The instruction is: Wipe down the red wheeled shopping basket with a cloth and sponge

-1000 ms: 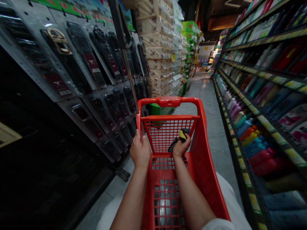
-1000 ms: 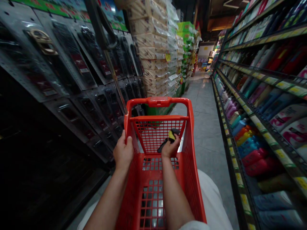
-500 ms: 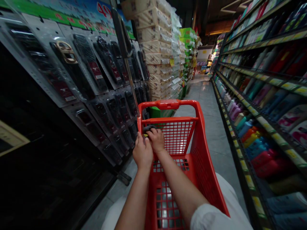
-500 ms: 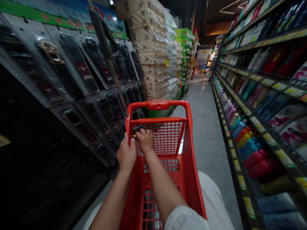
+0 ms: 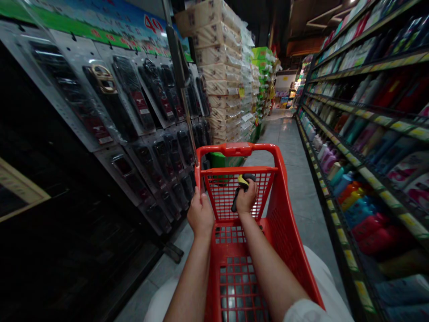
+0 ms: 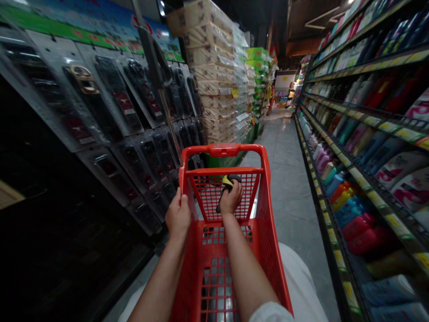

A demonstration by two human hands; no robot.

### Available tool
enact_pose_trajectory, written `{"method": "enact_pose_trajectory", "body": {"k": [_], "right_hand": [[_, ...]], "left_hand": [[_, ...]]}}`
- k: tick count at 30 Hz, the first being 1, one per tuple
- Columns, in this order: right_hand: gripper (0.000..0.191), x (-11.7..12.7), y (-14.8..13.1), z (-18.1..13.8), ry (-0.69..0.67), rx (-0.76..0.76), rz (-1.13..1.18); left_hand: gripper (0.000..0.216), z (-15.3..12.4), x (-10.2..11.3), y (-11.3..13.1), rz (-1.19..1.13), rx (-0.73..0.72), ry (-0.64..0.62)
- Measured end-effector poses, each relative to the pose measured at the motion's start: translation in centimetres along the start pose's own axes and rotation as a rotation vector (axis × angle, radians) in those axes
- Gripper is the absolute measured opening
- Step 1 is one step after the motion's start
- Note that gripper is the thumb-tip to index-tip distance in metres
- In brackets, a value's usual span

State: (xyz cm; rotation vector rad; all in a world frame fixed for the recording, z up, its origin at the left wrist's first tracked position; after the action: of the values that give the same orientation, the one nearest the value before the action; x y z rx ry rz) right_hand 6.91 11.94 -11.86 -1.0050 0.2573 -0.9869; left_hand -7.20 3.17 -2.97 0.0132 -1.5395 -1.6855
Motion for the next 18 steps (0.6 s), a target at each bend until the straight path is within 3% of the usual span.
{"method": "enact_pose_trajectory", "body": {"k": [5, 7, 9, 12, 18], "right_hand": [[0.039, -2.3, -4.9, -1.4, -0.447, 0.548, -0.145], [0.034, -3.0, -6.1, -1.4, -0.524, 0.666, -0.188], [0.032, -3.5, -6.3, -1.4, -0.534, 0.684, -0.222], [0.032, -3.8, -4.6, -2.1, -0.584, 0.704, -0.256], [0.024, -2.4, 2.6, -6.4, -0.835, 0.770, -0.332]], "left_hand": [[0.044, 0.2, 0.1, -0.4, -0.096, 0.047, 0.008], [0.044, 0.2, 0.1, -0.4, -0.132, 0.054, 0.010], [0.045, 0.3, 0.0, -0.5, -0.157, 0.058, 0.008], [0.045, 0.4, -0.1, -0.5, -0.161, 0.063, 0.002], [0.046, 0.2, -0.1, -0.3, -0.130, 0.064, -0.014]]}}
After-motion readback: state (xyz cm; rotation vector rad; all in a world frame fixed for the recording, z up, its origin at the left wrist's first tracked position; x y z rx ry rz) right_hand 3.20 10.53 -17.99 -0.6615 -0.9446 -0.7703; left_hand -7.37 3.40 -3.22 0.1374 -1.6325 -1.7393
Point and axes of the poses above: each hand's wrist, its own z-axis towards the middle knuckle, its own x-axis out of the back of the hand, y = z × x, the point moved 1 cm from there along z, towards the middle knuckle, and after that the axes turned 2 degrees about -z, right-handed, at the moved point
